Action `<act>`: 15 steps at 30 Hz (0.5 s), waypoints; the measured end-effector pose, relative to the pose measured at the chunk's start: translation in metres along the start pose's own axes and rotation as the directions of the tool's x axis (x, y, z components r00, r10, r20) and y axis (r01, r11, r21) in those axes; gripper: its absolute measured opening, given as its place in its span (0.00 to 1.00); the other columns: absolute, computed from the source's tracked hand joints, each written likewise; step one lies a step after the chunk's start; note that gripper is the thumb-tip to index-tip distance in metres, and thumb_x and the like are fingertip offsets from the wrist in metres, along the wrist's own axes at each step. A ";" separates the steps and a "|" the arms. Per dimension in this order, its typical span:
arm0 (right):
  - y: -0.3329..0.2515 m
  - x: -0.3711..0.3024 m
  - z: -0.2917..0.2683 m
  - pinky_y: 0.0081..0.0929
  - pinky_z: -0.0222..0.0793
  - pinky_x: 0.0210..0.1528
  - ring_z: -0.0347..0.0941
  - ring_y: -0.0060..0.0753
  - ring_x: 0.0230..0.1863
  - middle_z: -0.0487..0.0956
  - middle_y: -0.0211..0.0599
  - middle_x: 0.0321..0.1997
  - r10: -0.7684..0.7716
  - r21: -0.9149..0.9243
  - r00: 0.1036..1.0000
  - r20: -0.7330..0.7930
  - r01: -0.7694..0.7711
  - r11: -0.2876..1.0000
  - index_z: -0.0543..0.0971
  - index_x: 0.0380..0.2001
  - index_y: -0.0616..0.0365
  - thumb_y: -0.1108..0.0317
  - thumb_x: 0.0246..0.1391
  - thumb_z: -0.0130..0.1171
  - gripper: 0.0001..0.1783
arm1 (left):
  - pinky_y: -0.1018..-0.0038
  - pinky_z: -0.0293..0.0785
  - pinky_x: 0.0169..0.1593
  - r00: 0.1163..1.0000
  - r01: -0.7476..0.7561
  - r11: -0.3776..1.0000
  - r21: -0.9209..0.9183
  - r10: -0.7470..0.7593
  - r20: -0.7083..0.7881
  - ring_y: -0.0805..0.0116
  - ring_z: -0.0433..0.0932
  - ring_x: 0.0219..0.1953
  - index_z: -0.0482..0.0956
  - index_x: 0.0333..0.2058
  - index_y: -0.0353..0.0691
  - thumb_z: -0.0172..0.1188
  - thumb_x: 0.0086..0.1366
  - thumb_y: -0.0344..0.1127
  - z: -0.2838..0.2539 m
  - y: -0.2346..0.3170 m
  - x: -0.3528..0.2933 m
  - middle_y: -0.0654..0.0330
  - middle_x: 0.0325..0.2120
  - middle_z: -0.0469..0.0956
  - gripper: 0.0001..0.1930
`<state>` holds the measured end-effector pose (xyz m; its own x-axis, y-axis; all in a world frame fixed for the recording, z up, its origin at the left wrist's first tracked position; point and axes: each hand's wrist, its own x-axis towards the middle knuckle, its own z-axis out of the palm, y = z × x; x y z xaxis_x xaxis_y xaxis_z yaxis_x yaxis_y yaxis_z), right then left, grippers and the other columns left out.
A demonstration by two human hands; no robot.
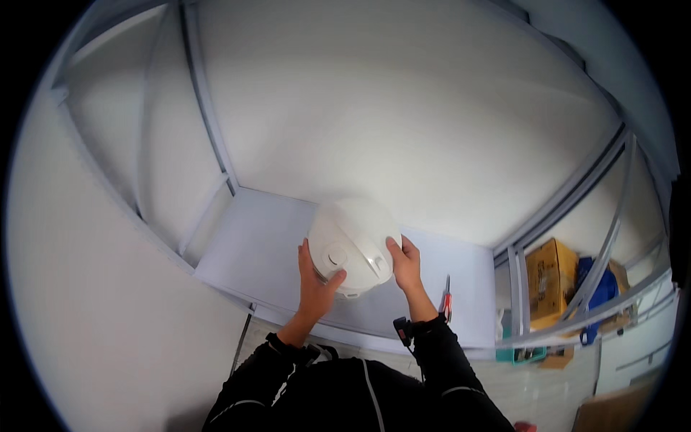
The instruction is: The person assembles a white appliance by using a screwdriver to fasten screws into a circular lid and then attaching the lid to a cylindrical container. The person handles the lid, container, and screwdriver throughout the process.
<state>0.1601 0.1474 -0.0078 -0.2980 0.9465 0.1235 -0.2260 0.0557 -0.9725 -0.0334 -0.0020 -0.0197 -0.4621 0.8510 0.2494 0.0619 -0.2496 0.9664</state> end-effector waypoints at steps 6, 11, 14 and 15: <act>-0.022 -0.055 0.003 0.26 0.75 0.36 0.80 0.23 0.33 0.87 0.38 0.34 -0.015 -0.381 0.969 -0.248 -0.084 0.921 0.82 0.56 0.70 0.48 0.74 0.64 0.30 | 0.56 0.64 0.77 0.963 0.134 0.977 -0.166 -0.088 0.256 0.51 0.64 0.76 0.41 0.82 0.34 0.71 0.66 0.33 -0.004 0.009 0.044 0.43 0.77 0.58 0.56; -0.048 -0.096 -0.001 0.23 0.71 0.27 0.76 0.22 0.25 0.83 0.35 0.31 0.075 -0.351 0.937 -0.340 -0.201 0.914 0.77 0.62 0.68 0.51 0.74 0.63 0.29 | 0.56 0.65 0.77 0.866 0.238 0.947 -0.216 -0.107 0.488 0.51 0.64 0.77 0.48 0.82 0.39 0.72 0.63 0.30 0.021 -0.009 0.085 0.45 0.78 0.57 0.54; -0.060 -0.105 -0.003 0.25 0.74 0.28 0.78 0.24 0.25 0.83 0.37 0.30 0.037 -0.319 0.930 -0.366 -0.163 0.934 0.72 0.68 0.69 0.53 0.74 0.62 0.32 | 0.56 0.68 0.75 0.884 -0.015 0.998 -0.059 0.041 0.466 0.52 0.63 0.77 0.52 0.82 0.41 0.72 0.61 0.28 0.032 -0.039 0.099 0.47 0.79 0.52 0.53; -0.063 -0.108 -0.004 0.26 0.75 0.30 0.80 0.26 0.26 0.84 0.39 0.29 0.022 -0.305 0.925 -0.380 -0.148 0.941 0.71 0.68 0.69 0.52 0.74 0.62 0.34 | 0.56 0.68 0.75 0.879 -0.067 0.998 -0.004 0.061 0.474 0.52 0.63 0.77 0.53 0.82 0.42 0.72 0.61 0.28 0.034 -0.041 0.100 0.48 0.79 0.52 0.53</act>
<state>0.2107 0.0430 0.0392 0.0723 0.9972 0.0177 0.1148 0.0093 -0.9933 -0.0521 0.1090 -0.0324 0.0169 0.9514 0.3074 0.0891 -0.3077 0.9473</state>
